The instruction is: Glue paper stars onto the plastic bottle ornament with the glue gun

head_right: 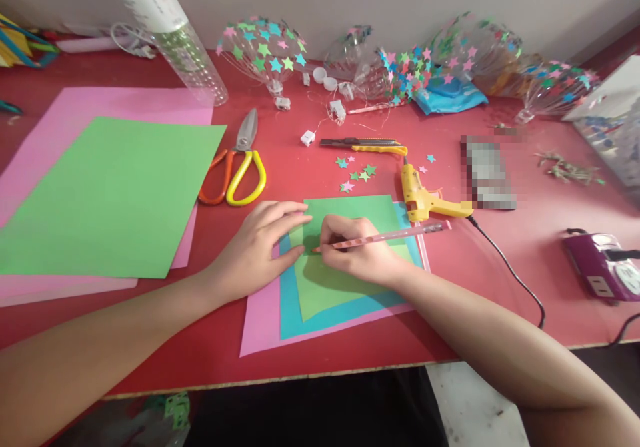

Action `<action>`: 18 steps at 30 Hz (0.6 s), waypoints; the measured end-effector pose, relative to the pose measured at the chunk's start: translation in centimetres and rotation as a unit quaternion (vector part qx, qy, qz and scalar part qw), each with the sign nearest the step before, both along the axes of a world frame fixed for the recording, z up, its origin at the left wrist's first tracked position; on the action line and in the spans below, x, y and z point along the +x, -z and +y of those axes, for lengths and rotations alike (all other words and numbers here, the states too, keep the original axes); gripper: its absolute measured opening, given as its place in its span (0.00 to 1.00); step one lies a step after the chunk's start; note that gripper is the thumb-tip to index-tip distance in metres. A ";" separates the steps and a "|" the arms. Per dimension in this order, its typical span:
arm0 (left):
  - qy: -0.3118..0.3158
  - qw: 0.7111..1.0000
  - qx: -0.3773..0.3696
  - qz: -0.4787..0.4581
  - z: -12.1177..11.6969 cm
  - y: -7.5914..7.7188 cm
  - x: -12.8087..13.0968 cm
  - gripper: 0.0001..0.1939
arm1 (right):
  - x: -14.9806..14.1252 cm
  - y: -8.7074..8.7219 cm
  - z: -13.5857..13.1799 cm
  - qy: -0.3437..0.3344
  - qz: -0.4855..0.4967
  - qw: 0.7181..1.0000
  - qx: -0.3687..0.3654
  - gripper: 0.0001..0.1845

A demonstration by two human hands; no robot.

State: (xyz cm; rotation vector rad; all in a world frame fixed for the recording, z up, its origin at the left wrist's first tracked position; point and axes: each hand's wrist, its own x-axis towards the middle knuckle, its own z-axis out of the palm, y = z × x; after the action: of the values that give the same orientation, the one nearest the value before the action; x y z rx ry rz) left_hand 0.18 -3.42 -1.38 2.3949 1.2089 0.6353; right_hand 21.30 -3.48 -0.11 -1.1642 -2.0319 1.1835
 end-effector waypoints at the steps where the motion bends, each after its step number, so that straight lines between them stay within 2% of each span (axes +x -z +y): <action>1: 0.000 1.000 0.000 0.000 0.0 0.0 0.0 0.18 | 0.0 0.0 0.0 -0.002 0.000 1.000 -0.001 0.07; 18: -0.001 1.000 -0.001 0.000 0.0 -0.1 0.1 0.17 | -0.4 0.4 -0.1 0.047 -0.003 0.998 0.031 0.07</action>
State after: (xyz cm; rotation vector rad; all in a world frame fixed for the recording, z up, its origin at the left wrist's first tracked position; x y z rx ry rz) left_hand 0.24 -3.41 -1.29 2.3919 1.2124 0.6345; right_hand 20.89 -3.60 -0.52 -1.2204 -1.9819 1.0644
